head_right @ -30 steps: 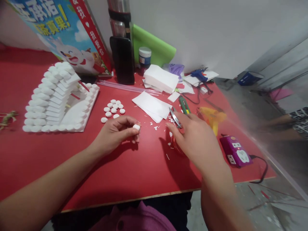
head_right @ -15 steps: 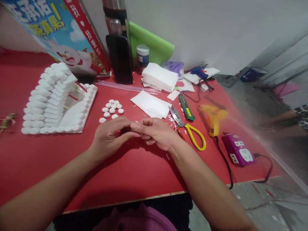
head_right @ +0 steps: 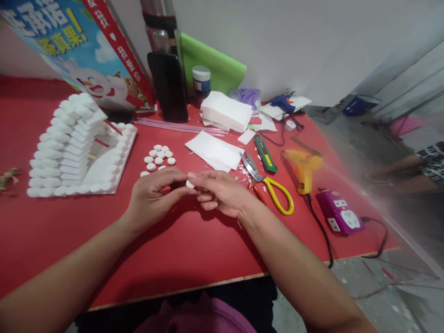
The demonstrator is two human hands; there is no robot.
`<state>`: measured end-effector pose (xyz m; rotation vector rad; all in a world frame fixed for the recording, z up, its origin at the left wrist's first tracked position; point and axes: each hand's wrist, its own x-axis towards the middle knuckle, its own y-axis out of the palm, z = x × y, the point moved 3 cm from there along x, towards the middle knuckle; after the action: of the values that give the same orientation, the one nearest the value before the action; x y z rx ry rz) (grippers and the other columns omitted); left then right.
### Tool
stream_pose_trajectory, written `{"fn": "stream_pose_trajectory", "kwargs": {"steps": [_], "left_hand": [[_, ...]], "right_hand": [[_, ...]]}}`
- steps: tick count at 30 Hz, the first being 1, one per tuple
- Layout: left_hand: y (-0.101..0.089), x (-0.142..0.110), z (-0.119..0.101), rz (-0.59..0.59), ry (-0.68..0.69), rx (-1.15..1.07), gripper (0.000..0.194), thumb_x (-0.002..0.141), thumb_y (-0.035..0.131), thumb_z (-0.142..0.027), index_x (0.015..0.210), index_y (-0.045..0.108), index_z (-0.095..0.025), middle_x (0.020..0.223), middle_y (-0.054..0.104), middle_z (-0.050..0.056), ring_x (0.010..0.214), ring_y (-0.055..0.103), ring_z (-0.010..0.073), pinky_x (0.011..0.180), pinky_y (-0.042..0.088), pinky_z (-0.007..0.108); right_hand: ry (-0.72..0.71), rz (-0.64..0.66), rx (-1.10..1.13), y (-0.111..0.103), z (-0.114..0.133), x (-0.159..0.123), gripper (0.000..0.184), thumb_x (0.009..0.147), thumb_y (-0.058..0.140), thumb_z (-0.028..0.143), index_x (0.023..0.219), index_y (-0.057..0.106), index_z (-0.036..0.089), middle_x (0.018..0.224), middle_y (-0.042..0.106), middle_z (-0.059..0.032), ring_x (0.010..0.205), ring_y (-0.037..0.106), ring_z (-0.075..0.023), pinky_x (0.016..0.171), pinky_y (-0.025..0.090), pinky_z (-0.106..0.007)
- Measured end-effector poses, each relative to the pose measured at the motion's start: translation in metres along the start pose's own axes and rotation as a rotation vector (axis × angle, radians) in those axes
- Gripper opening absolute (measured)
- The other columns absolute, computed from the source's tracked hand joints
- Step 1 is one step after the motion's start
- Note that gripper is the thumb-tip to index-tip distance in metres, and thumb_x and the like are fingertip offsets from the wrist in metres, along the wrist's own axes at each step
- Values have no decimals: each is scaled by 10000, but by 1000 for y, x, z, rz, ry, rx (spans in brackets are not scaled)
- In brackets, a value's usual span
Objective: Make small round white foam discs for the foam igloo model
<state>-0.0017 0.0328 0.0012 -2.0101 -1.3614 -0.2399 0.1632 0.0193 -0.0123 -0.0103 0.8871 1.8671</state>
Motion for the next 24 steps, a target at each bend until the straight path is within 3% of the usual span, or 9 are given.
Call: {"fn": "stream_pose_trajectory", "kwargs": {"steps": [3, 6, 10, 24], "left_hand": [[1, 0, 2, 6, -1, -6, 69, 926, 753, -176, 984, 790, -169, 817, 747, 28, 727, 656, 145, 690, 497, 258], [2, -1, 4, 14, 5, 1, 103, 927, 752, -178, 1019, 798, -170, 817, 749, 28, 727, 659, 148, 693, 500, 263], [4, -2, 6, 28, -8, 6, 101, 939, 742, -210, 1016, 799, -177, 827, 756, 33, 731, 668, 156, 693, 505, 274], [2, 0, 5, 18, -56, 39, 84, 936, 725, -224, 969, 794, -189, 789, 740, 30, 696, 639, 152, 659, 487, 280]], "right_hand": [[9, -42, -17, -2, 2, 0, 420, 721, 925, 369, 701, 563, 157, 610, 459, 69, 495, 292, -29, 419, 147, -154], [-16, -113, -22, -2, 0, 1, 419, 662, 903, 260, 637, 491, 182, 557, 395, 96, 476, 217, -22, 416, 124, -166], [-51, -149, -39, 0, -5, 4, 343, 684, 818, 229, 607, 487, 187, 519, 376, 106, 451, 163, -12, 417, 100, -181], [2, -23, -77, -4, -5, 8, 442, 754, 869, 429, 677, 507, 188, 576, 385, 100, 466, 194, -25, 412, 119, -162]]}}
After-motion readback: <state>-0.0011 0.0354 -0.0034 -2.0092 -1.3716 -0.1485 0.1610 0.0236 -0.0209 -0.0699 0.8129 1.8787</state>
